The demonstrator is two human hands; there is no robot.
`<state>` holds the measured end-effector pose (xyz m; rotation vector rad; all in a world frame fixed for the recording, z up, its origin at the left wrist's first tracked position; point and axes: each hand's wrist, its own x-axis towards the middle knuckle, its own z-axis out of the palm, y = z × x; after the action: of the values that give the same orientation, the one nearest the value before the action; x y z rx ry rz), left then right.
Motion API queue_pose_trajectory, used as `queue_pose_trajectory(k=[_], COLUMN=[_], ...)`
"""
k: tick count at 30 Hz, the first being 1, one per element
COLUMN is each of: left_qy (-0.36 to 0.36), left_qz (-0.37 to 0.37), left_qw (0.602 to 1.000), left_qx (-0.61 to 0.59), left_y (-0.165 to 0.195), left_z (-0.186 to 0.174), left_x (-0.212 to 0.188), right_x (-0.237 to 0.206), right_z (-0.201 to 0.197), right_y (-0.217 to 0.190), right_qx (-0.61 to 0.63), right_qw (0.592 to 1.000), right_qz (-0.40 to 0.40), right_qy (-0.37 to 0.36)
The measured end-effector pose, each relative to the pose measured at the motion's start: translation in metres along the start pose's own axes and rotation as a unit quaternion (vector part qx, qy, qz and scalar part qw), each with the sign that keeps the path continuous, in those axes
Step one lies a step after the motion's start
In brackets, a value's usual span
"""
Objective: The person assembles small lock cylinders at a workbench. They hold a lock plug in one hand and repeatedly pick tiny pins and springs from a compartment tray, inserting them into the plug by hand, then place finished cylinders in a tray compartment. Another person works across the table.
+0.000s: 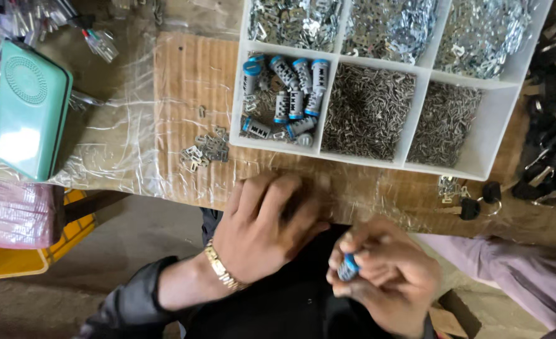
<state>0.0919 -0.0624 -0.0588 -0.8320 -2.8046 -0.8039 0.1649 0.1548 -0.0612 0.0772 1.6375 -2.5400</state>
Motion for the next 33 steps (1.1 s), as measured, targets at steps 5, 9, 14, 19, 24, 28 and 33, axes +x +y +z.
queue_pose_trajectory(k=[5, 9, 14, 19, 24, 28, 33], left_qy=[0.041, 0.066, 0.062, 0.067, 0.013, -0.212, 0.029], left_qz=[0.150, -0.004, -0.112, -0.085, -0.017, -0.377, -0.229], left_qw=[0.979, 0.995, 0.944, 0.940, 0.955, 0.675, 0.959], left_qx=[-0.129, -0.080, -0.303, -0.323, -0.295, -0.598, -0.163], left_y=[-0.029, -0.027, 0.002, 0.017, 0.008, 0.004, -0.003], left_z=[-0.008, -0.027, -0.033, -0.015, -0.021, -0.034, -0.035], left_x=[-0.026, -0.027, -0.010, 0.001, 0.000, -0.013, -0.036], right_x=[0.008, 0.012, 0.011, 0.006, 0.002, 0.008, 0.015], right_z=[0.002, 0.006, 0.004, -0.004, -0.004, -0.001, 0.012], right_y=[-0.003, 0.011, 0.016, 0.014, 0.008, 0.012, 0.024], right_qx=[-0.005, 0.030, 0.004, -0.057, -0.105, -0.093, 0.019], right_qw=[1.000, 0.998, 0.997, 0.996, 0.992, 0.984, 0.992], right_qz=[0.001, 0.055, 0.074, 0.067, 0.066, 0.049, 0.108], right_qy=[-0.027, 0.004, 0.001, 0.024, 0.011, -0.145, -0.060])
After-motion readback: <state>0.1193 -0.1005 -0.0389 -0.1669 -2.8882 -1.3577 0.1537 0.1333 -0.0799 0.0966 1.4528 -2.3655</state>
